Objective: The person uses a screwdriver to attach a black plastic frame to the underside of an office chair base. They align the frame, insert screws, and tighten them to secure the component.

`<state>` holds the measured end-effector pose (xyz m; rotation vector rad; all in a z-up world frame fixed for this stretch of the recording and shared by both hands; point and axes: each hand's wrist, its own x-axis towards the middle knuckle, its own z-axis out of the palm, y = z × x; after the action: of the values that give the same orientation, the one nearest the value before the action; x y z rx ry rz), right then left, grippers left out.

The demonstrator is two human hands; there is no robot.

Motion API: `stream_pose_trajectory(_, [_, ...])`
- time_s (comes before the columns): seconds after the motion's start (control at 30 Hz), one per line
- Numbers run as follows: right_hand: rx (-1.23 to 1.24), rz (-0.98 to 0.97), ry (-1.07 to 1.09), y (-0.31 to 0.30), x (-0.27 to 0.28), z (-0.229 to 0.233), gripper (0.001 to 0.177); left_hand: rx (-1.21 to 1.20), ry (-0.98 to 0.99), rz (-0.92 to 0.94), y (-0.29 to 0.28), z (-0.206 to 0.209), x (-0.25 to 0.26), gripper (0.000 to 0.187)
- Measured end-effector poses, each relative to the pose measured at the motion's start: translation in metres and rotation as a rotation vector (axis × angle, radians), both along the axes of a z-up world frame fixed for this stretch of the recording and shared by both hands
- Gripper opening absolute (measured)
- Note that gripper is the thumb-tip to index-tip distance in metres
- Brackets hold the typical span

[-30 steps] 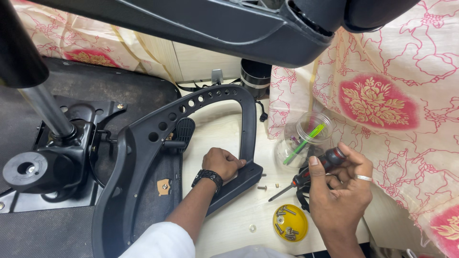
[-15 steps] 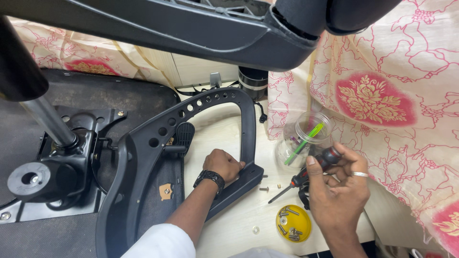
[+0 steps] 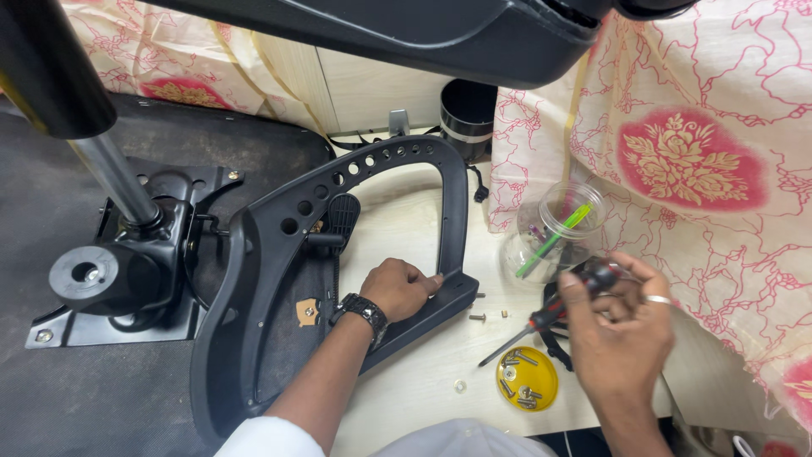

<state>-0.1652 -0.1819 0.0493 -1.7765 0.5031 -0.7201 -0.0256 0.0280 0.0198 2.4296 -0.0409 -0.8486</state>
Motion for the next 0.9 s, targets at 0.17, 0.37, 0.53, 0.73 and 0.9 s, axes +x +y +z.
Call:
stream_pose_trajectory(0.17, [0.259,0.001,0.245,0.027,0.007,-0.003,0.056,0.003,-0.001,-0.086,0.016,0.025,-0.011,0.059])
stream_pose_trajectory(0.37, [0.118,-0.028,0.647,0.035,0.013,-0.015,0.056,0.034,-0.027,-0.071,0.024,0.039,-0.026,0.053])
stream_pose_trajectory(0.53, [-0.01,-0.016,0.727,0.03,0.025,-0.028,0.053,0.043,0.008,-0.059,0.027,0.041,-0.032,0.052])
stream_pose_trajectory(0.73, [0.047,-0.036,0.767,0.028,0.037,-0.036,0.057,0.039,0.027,-0.069,0.029,0.042,-0.037,0.06])
stream_pose_trajectory(0.9, [-0.038,-0.023,0.771,0.028,0.039,-0.042,0.061,0.067,0.054,-0.096,0.03,0.044,-0.038,0.068])
